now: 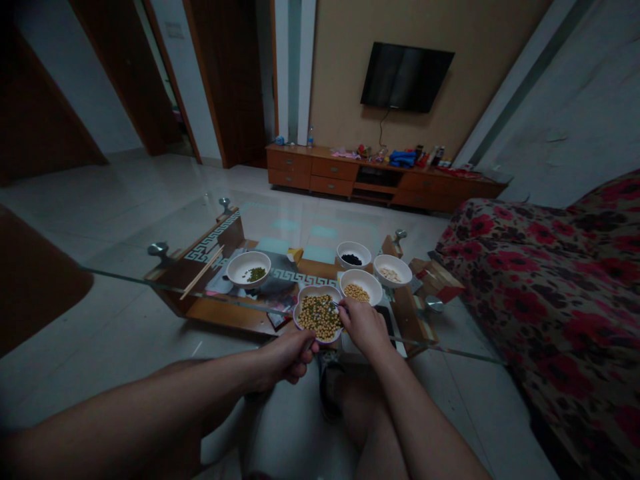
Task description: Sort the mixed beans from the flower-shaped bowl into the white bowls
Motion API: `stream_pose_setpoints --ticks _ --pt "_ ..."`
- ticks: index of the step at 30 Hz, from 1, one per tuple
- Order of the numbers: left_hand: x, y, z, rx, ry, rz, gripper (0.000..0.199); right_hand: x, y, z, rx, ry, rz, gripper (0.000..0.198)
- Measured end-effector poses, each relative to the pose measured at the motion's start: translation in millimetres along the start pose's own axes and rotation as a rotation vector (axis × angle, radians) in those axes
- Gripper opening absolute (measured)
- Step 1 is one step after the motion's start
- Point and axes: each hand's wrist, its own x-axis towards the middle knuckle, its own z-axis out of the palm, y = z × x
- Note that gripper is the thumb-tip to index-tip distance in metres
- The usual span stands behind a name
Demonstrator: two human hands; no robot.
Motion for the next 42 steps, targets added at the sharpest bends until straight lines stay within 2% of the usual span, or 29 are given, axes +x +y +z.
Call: stream_pose_setpoints --ticks 12,17,20,23,26,31,34,37,42 --pt "1.5 -2.2 -0.5 0.01 0.0 0.018 0.022 -1.1 -0.6 -1.1 0.022 0.041 -0.024 0.029" --pt "-1.2 -0.7 0.0 0.014 0.006 0.023 0.024 -5.9 1.8 -6.1 0.1 0.174 -0.007 0.031" --pt "-3.2 1.1 1.2 0.019 0.003 0.019 0.023 -9.4 6.9 -11.2 0.127 0.284 0.05 0.032" --pt "-3.9 2.0 1.8 0.021 0.006 0.014 0.021 -10.8 13.2 -15.6 0.098 0.356 0.171 0.032" --pt "-3.1 1.5 1.3 0.02 0.003 0.009 0.02 -10.5 17.7 -17.6 0.062 0.365 0.266 0.032" --pt "-1.7 0.4 -0.4 0.019 0.007 0.003 0.02 -9.9 15.8 -16.0 0.043 0.383 0.279 0.033" --pt "-2.8 0.7 -0.3 0.012 -0.003 0.004 0.02 -8.9 11.2 -12.0 0.07 0.348 0.17 0.033" --pt "-4.9 1.4 1.0 0.005 0.002 0.01 0.021 -6.9 6.6 -7.2 0.107 0.236 0.035 0.032" --pt "-6.8 2.6 2.7 0.02 0.034 0.017 0.022 -3.6 1.3 -3.9 0.053 0.078 0.01 0.03"
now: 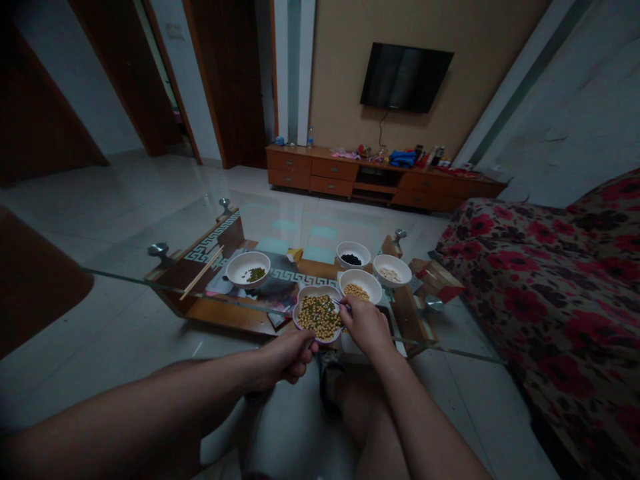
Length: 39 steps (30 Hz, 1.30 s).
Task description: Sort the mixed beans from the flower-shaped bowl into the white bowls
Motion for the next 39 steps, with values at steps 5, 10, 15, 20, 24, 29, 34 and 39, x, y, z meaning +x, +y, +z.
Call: stream_pose_setpoints --ticks 5,10,15,20,24,29,34,39 --pt "4.7 -2.2 -2.0 -0.006 -0.027 0.001 0.022 1.1 -3.0 -0.1 -0.037 -0.042 -0.004 0.028" --pt "8.2 -4.3 -3.0 -0.011 -0.037 -0.01 0.023 2.2 -3.2 2.1 -0.041 -0.054 -0.011 0.028" --pt "2.9 -1.0 -1.0 -0.018 -0.03 -0.005 0.023 3.1 -2.6 3.3 -0.05 -0.061 -0.012 0.028" --pt "0.3 1.1 0.1 -0.01 -0.01 -0.002 0.022 1.8 -3.6 1.8 -0.036 -0.05 -0.028 0.028" --pt "2.2 -0.2 -0.7 -0.009 -0.02 0.004 0.022 0.7 -5.5 -0.5 -0.035 -0.047 -0.021 0.028" --pt "0.6 0.5 -0.4 -0.002 -0.035 0.001 0.021 -1.6 -8.6 -3.9 -0.027 -0.036 -0.019 0.029" --pt "2.5 -0.2 -1.2 0.012 -0.028 -0.008 0.021 -2.7 -8.6 -4.2 -0.022 -0.002 -0.02 0.029" --pt "6.4 -3.2 -2.9 0.003 -0.041 -0.004 0.023 -2.3 -4.9 -2.2 0.008 0.041 -0.035 0.03"
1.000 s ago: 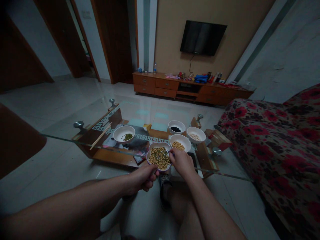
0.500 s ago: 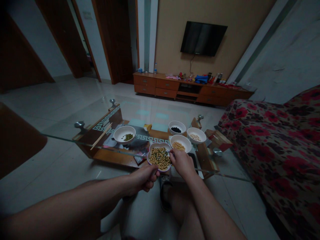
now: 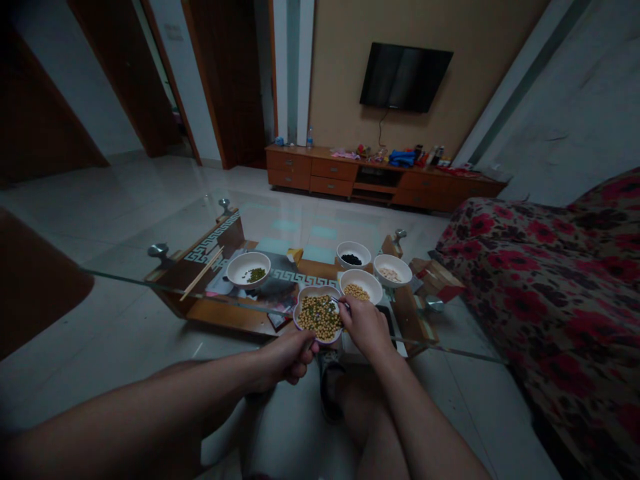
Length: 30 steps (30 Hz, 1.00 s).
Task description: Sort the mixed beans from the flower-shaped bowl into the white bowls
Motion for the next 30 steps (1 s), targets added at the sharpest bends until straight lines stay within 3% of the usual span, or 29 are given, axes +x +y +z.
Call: stream_pose_setpoints --ticks 4,9,17,26,30 --pt "-2.0 1.2 1.2 0.004 0.022 0.004 0.024 -0.7 4.3 -2.7 0.016 0.107 0.034 0.03" --pt "-2.7 2.3 1.3 -0.004 0.018 -0.014 0.021 -2.9 11.7 -10.5 -0.033 0.276 0.209 0.031" --pt "-1.4 0.9 -0.7 -0.009 0.001 -0.011 0.019 -1.5 25.4 -13.6 -0.102 0.304 0.398 0.034" --pt "-0.6 0.0 -1.0 -0.011 -0.011 0.006 0.017 0.9 27.8 -12.6 -0.112 0.306 0.434 0.036" --pt "-1.8 1.1 0.1 -0.006 -0.006 0.003 0.019 1.9 29.0 -10.0 -0.068 0.327 0.353 0.034"
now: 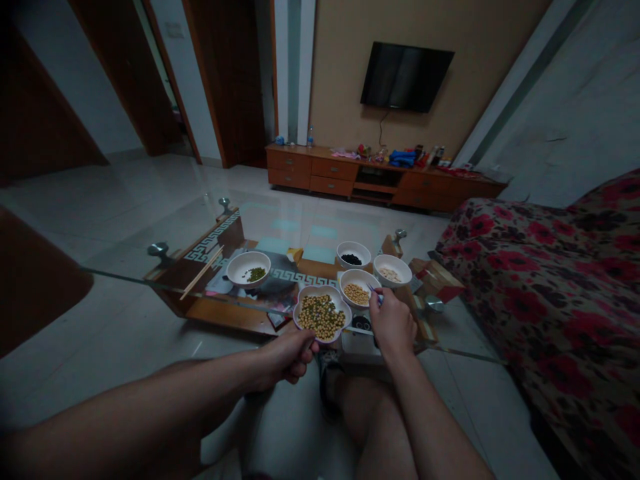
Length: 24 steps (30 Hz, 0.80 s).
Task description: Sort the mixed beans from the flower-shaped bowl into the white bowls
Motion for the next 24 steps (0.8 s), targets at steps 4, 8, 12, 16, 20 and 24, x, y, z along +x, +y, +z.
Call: stream_pose_setpoints --ticks 4,8,12,16,20,24 --pt "-1.2 0.8 0.4 -0.01 -0.001 -0.001 0.02 -2.3 -1.4 3.3 0.144 -0.027 -0.152 0.028" --pt "-1.4 1.5 1.0 -0.012 0.008 -0.009 0.021 -7.7 -6.9 2.4 0.21 -0.158 -0.309 0.028" --pt "-1.6 2.1 1.9 0.006 0.023 -0.006 0.021 -11.8 -11.7 -0.4 0.143 -0.253 -0.327 0.026" --pt "-3.9 3.7 3.2 0.011 0.023 -0.013 0.021 -13.9 -14.0 0.3 0.096 -0.31 -0.336 0.026" --pt "-6.1 5.3 4.0 0.006 0.026 -0.012 0.021 -13.7 -17.4 4.2 0.056 -0.341 -0.337 0.027" --pt "-3.1 2.8 2.4 0.007 0.033 -0.007 0.021 -12.8 -22.6 5.7 0.015 -0.358 -0.352 0.026"
